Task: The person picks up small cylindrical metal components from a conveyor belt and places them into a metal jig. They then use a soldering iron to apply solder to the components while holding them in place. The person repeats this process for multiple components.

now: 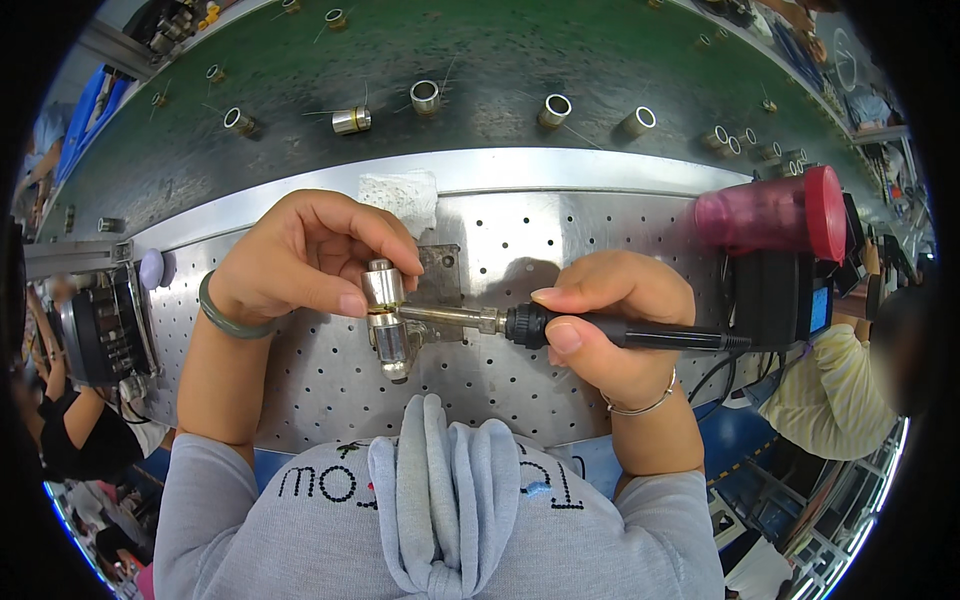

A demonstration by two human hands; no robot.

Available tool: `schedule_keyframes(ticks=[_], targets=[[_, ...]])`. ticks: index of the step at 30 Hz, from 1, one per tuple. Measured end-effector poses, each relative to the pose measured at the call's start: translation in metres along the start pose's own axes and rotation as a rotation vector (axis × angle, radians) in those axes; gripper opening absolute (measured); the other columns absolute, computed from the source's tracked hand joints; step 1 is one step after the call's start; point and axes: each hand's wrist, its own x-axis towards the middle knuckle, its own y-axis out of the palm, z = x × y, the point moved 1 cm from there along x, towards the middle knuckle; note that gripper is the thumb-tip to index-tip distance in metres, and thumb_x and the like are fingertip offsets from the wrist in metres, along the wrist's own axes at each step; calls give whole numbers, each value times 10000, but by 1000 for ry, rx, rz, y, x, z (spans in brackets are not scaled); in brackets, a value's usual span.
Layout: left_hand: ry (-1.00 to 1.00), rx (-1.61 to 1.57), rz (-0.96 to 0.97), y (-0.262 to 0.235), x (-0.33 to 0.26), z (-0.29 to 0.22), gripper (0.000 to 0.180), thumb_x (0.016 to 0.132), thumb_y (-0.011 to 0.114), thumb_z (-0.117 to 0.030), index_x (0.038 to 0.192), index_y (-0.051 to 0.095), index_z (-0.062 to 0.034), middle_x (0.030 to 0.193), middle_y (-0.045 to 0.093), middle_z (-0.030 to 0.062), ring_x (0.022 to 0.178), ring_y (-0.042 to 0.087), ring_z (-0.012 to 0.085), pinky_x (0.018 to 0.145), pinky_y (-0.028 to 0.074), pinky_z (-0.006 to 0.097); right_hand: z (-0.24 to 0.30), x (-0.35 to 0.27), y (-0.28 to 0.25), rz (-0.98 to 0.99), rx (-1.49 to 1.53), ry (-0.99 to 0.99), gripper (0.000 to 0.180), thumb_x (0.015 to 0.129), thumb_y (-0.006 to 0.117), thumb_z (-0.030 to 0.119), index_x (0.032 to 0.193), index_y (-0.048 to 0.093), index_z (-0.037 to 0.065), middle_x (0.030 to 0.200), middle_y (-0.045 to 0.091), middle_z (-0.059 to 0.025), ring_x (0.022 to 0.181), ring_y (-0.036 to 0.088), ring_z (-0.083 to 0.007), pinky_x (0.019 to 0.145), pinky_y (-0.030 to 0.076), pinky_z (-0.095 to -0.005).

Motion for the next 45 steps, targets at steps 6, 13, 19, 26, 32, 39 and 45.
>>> schedule_keyframes(ticks=[6,13,19,26,32,39,45], targets=[[-13,20,-4,-1,1,1,399,660,762,-6,1031,646,81,960,646,171,898,624,212,789,509,271,1,0,0,11,-26,-18,148,713,727,50,791,642,-42,671,613,-103,546,578,-141,540,448,-236],[11,-2,10,-1,1,3,391,668,766,-20,1030,651,74,951,647,174,888,624,211,791,505,278,2,1,-1,-30,43,-14,146,744,708,59,806,625,-43,664,606,-108,501,554,-120,491,424,-214],[20,-21,18,-1,3,4,399,660,775,-27,1028,655,69,952,648,174,885,623,211,791,501,281,-1,2,-3,9,72,-27,157,748,704,58,837,629,-47,673,611,-109,492,553,-110,474,426,-205],[35,-33,15,0,3,5,402,658,776,-35,1028,655,67,955,648,173,886,623,214,799,497,287,-1,2,-3,31,28,-5,158,742,705,52,838,629,-48,685,619,-114,499,565,-114,478,444,-208],[49,-47,28,-1,4,7,401,656,775,-33,1026,655,68,954,647,176,889,624,219,802,497,288,0,0,-3,-3,38,17,154,739,705,55,827,626,-44,676,611,-109,491,557,-112,477,437,-206],[32,-43,35,0,5,5,414,646,781,-46,1024,655,67,953,647,174,890,622,222,811,493,294,2,-1,-3,-1,14,3,180,699,740,67,809,649,-43,706,622,-110,543,576,-128,538,451,-219],[18,-31,35,0,5,5,416,638,788,-52,1016,658,64,946,648,168,895,617,223,824,480,299,3,-3,-4,1,-109,-53,195,668,771,87,786,664,-24,722,639,-104,637,611,-170,602,477,-256]])
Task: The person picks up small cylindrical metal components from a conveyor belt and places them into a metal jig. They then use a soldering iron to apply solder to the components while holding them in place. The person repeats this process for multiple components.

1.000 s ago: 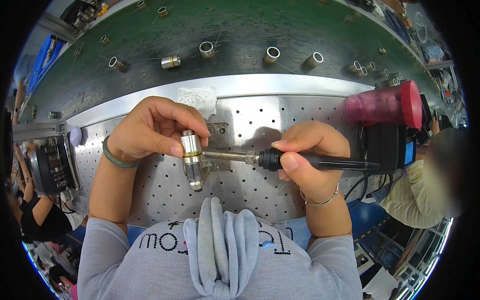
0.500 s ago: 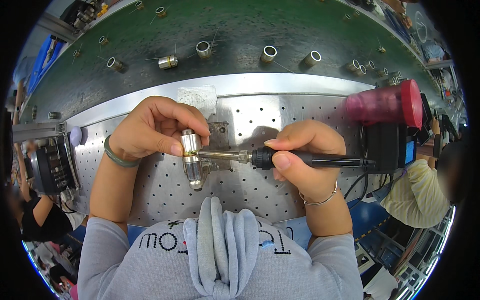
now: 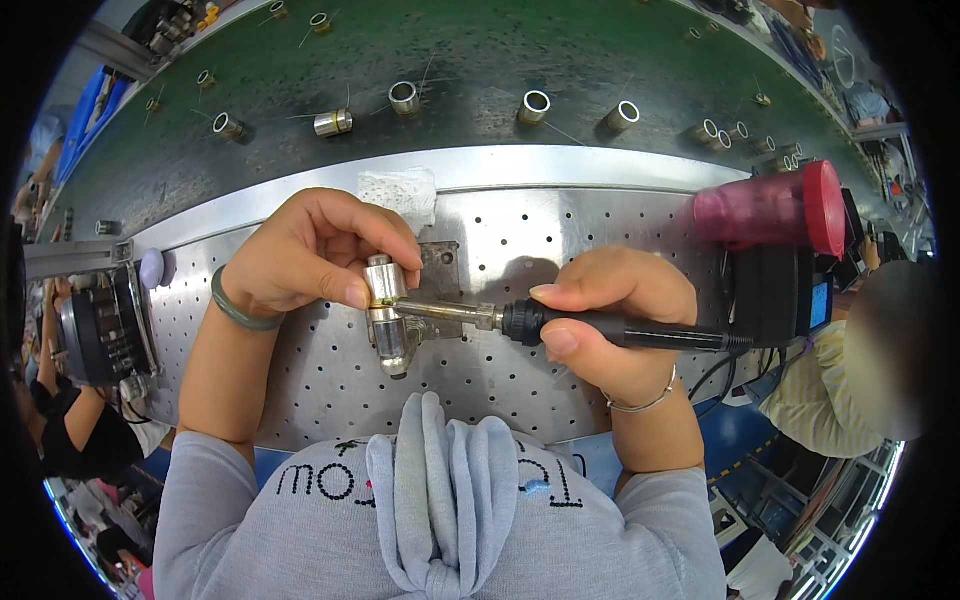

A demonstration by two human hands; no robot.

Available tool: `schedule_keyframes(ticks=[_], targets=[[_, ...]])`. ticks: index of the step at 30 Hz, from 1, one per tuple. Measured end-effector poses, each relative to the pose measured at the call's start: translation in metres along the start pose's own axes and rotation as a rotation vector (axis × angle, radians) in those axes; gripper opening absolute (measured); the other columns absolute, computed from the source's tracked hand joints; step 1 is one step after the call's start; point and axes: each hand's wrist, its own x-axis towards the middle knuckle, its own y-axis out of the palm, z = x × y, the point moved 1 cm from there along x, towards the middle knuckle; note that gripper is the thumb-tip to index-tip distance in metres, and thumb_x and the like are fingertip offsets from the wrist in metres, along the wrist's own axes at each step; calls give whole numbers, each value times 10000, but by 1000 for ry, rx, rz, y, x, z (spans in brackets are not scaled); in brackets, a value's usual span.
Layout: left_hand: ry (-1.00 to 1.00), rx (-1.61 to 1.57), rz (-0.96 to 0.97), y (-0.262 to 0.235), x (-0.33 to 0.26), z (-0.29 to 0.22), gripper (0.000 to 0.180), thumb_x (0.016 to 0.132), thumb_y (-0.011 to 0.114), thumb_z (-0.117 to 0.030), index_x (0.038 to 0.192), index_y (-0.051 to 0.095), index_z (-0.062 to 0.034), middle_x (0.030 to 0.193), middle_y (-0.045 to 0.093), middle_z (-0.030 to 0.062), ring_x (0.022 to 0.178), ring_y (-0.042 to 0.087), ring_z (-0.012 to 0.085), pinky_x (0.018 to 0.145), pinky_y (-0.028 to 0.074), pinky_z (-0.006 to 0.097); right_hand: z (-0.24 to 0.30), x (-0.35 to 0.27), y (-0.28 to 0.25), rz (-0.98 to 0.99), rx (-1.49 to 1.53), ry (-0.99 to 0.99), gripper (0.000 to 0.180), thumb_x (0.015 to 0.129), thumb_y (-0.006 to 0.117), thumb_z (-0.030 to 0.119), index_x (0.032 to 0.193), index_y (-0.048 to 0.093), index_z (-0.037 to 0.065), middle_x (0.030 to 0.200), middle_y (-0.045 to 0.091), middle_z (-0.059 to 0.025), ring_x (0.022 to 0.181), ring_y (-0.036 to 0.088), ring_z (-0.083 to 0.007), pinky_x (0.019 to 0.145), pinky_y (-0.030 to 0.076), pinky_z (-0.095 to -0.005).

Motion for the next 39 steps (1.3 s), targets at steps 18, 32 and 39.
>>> schedule_keyframes(ticks=[18,32,39], targets=[[-11,28,-6,1,-2,-1,423,637,792,-47,1019,654,71,944,648,169,883,622,213,798,501,282,11,-3,4,0,-25,27,159,701,739,63,790,651,-35,688,625,-102,564,588,-152,558,464,-253],[9,8,-2,2,-1,-1,411,648,778,-42,1024,656,71,949,650,174,882,626,215,803,501,286,6,0,4,-19,124,47,137,735,701,40,807,623,-47,696,625,-120,478,557,-108,463,440,-205],[17,14,2,1,0,0,409,649,779,-47,1022,658,69,950,651,175,879,627,217,804,499,286,6,1,5,-26,88,83,124,734,700,33,789,623,-45,697,620,-115,483,562,-109,459,436,-205]])
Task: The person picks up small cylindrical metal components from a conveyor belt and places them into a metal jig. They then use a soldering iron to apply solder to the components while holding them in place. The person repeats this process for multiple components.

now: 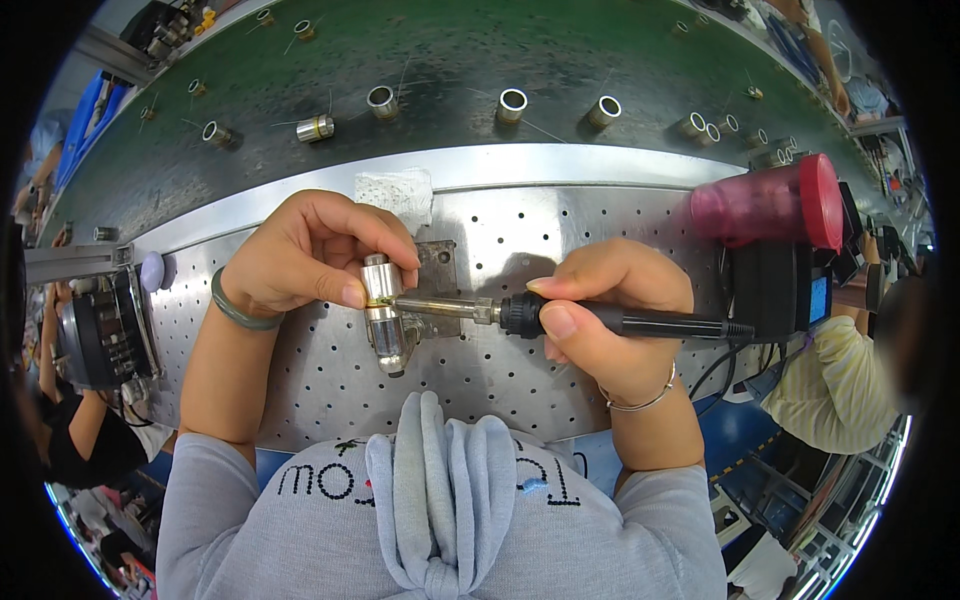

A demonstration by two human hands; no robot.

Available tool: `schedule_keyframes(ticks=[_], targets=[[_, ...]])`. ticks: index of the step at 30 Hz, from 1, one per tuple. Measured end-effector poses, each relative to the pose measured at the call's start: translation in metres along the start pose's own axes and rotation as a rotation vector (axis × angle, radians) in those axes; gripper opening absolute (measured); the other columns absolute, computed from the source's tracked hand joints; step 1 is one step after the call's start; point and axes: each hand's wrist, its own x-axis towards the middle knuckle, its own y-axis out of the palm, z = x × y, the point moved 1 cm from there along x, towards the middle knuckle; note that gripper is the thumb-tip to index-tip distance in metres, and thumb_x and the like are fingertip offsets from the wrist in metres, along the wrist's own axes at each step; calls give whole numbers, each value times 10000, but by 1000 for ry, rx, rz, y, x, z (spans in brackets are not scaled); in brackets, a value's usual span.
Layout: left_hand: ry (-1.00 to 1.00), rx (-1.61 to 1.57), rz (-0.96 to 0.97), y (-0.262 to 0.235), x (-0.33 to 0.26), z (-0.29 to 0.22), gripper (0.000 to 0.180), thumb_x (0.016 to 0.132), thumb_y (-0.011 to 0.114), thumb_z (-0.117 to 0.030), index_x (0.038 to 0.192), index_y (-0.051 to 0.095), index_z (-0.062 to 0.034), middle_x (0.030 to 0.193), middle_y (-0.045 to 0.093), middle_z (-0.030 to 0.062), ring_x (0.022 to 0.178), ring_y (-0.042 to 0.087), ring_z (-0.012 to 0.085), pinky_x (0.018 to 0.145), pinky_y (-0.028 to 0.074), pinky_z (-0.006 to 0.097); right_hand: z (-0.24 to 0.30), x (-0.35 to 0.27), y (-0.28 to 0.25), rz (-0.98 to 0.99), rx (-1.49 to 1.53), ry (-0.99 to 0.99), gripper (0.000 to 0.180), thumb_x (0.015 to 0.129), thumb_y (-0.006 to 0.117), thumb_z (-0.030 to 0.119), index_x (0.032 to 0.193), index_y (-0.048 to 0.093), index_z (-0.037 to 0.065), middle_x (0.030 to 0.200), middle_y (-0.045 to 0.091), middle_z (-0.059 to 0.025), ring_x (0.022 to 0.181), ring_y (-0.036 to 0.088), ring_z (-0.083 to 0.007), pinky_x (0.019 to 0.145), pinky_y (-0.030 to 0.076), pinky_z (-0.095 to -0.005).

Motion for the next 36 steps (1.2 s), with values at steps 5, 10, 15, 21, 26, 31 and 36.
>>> schedule_keyframes(ticks=[5,10,15,21,26,31,36], targets=[[24,-1,17,-2,1,3,403,654,775,-45,1021,656,70,959,649,177,886,625,219,802,500,292,-4,1,-4,-12,51,-44,138,766,680,71,795,605,-40,691,607,-120,460,539,-99,435,410,-197],[17,-70,56,0,2,5,396,666,773,-46,1024,650,70,965,648,170,894,621,209,813,492,295,-8,4,-7,-83,143,-108,176,788,667,108,776,560,-31,681,596,-124,419,498,-89,398,380,-188],[56,-103,-95,-13,-1,-5,371,707,743,-10,1049,614,55,985,650,127,869,633,172,797,503,274,-12,8,-18,-160,263,-63,209,810,643,155,774,507,1,660,576,-106,414,430,-72,379,347,-176],[313,1186,-1106,-96,-62,-89,259,742,725,-39,984,638,-12,906,648,41,772,592,116,713,498,242,-17,10,-23,-149,268,-56,204,819,629,155,762,502,7,660,563,-96,408,412,-69,379,351,-171],[33,1693,-1560,-225,-160,-109,329,678,774,-186,925,634,-19,819,647,112,766,610,249,702,486,339,-18,11,-19,-132,274,-36,181,823,626,135,767,525,-5,648,556,-82,407,427,-69,378,348,-173],[-24,1751,-1651,-240,-174,-99,444,670,782,-238,1014,618,-11,945,637,139,891,602,319,796,468,387,-16,12,-20,-96,274,-41,170,829,618,127,772,537,-10,629,559,-79,412,447,-73,380,339,-177],[533,1846,-1132,-112,-71,-84,405,711,762,-190,1076,638,-67,1069,594,98,985,563,275,843,453,377,-15,11,-18,-137,270,1,155,840,606,118,772,543,-7,645,583,-99,424,462,-76,383,345,-176]])
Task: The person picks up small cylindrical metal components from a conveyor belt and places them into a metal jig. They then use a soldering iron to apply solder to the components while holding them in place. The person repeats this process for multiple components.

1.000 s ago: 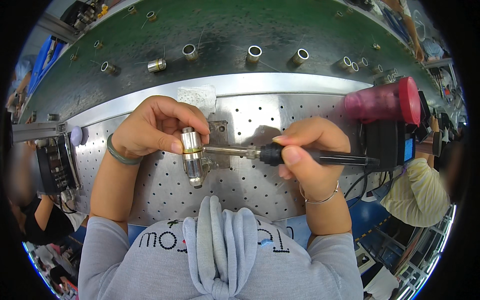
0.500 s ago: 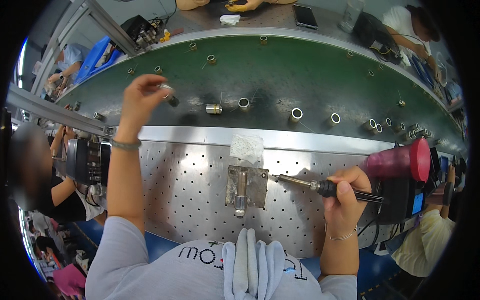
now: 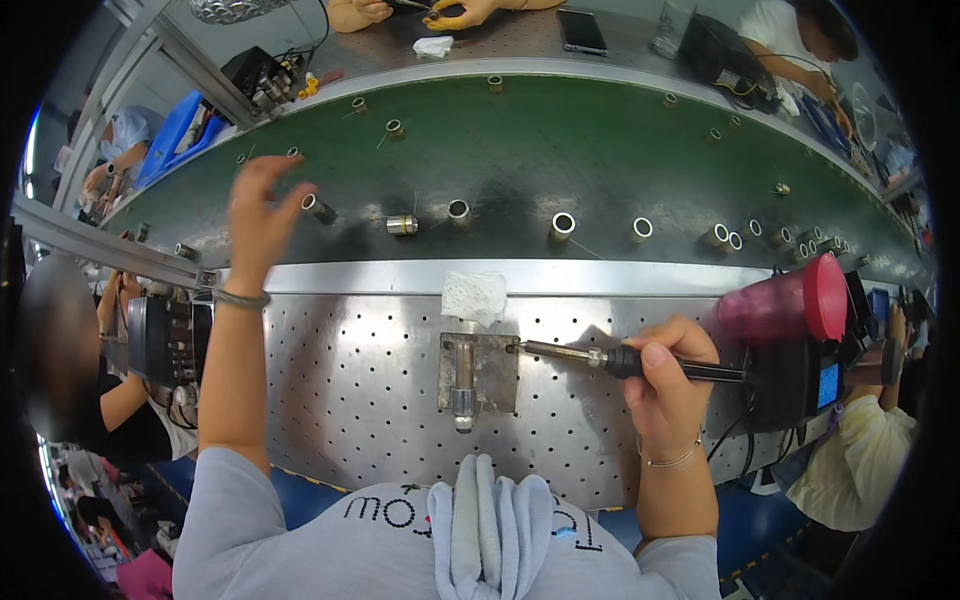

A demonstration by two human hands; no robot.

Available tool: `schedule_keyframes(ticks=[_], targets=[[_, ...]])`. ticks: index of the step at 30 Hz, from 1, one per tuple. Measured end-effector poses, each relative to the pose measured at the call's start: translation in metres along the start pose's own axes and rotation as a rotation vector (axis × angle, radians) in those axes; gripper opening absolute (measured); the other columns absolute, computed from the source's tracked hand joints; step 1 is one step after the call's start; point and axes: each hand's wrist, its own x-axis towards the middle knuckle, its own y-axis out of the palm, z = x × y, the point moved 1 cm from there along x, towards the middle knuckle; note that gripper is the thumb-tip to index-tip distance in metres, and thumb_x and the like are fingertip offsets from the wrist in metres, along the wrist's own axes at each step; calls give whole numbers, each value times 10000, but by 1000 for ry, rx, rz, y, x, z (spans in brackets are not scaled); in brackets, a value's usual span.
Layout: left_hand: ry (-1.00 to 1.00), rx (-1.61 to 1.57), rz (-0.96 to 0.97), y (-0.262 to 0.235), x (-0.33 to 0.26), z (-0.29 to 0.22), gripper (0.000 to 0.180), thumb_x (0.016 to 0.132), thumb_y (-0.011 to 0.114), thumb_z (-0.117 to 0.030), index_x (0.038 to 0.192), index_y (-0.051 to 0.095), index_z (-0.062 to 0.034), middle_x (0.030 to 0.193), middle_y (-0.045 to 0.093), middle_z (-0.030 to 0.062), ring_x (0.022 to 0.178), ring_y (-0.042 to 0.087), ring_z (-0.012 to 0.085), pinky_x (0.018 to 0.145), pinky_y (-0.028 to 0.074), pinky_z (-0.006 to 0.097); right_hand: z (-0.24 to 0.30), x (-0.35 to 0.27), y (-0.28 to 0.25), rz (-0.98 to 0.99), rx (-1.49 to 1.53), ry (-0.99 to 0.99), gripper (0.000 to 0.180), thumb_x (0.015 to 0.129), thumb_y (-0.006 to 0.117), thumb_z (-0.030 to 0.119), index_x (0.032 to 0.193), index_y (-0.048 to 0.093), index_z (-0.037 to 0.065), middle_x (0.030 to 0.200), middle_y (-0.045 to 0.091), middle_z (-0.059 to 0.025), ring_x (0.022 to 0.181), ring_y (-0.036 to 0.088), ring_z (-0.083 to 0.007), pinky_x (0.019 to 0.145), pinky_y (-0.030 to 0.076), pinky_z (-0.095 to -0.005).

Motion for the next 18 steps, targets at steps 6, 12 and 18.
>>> schedule_keyframes(ticks=[6,12,18], targets=[[20,-245,346,48,-20,-58,311,678,763,-133,967,675,-55,1038,605,90,1005,540,275,879,419,373,2,1,-1,51,47,3,144,843,611,111,790,558,-12,671,609,-117,437,484,-81,385,362,-182],[-190,-657,648,13,-14,-101,313,668,798,-122,952,694,-41,896,659,42,802,550,122,701,437,259,3,-1,0,48,42,16,138,842,613,100,796,568,-22,661,600,-111,439,486,-84,390,371,-188],[-263,-1395,1036,14,-32,-124,395,678,803,-74,1049,680,-19,950,642,56,763,541,95,669,442,217,6,-2,7,86,41,23,149,834,627,97,797,574,-37,634,584,-102,438,483,-82,403,383,-195]])
